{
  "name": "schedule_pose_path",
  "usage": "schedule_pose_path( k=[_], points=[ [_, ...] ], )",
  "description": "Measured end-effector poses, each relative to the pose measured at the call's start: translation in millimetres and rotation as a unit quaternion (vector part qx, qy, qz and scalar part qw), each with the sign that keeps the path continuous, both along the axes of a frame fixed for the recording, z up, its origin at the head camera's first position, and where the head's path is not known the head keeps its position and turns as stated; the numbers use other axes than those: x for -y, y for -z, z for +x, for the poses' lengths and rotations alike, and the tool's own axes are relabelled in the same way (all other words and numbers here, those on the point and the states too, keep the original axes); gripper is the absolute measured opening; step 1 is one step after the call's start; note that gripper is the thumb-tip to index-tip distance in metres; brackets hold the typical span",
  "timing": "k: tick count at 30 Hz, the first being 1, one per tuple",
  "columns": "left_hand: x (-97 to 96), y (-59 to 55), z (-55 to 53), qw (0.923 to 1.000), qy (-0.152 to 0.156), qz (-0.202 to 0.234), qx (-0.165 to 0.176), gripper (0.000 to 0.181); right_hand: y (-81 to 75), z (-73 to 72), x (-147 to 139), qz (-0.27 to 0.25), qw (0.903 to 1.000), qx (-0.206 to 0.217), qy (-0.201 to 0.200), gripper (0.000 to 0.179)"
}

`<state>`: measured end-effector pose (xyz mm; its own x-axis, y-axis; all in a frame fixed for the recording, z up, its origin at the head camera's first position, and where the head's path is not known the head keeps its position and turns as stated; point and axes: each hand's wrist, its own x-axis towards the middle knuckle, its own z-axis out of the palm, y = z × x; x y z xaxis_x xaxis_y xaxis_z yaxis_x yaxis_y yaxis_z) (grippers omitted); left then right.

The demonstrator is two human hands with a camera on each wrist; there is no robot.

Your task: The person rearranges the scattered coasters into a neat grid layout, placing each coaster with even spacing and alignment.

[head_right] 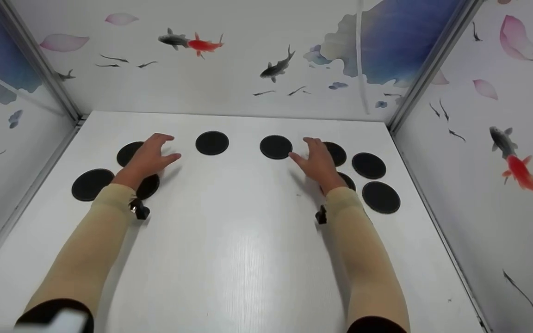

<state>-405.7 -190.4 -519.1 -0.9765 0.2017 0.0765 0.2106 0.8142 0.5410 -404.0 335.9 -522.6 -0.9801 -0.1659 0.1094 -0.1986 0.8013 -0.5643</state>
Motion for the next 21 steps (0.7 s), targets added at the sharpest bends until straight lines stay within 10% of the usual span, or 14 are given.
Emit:
schedule_pose_path(
  k=[21],
  points=[
    [-50.1, 11.3, -41.6, 0.9978, 0.004, 0.040, 0.052, 0.087, 3.9, -36.9, 157.4, -0.014, 0.9968, 0.039, -0.068, 0.085]
  ],
)
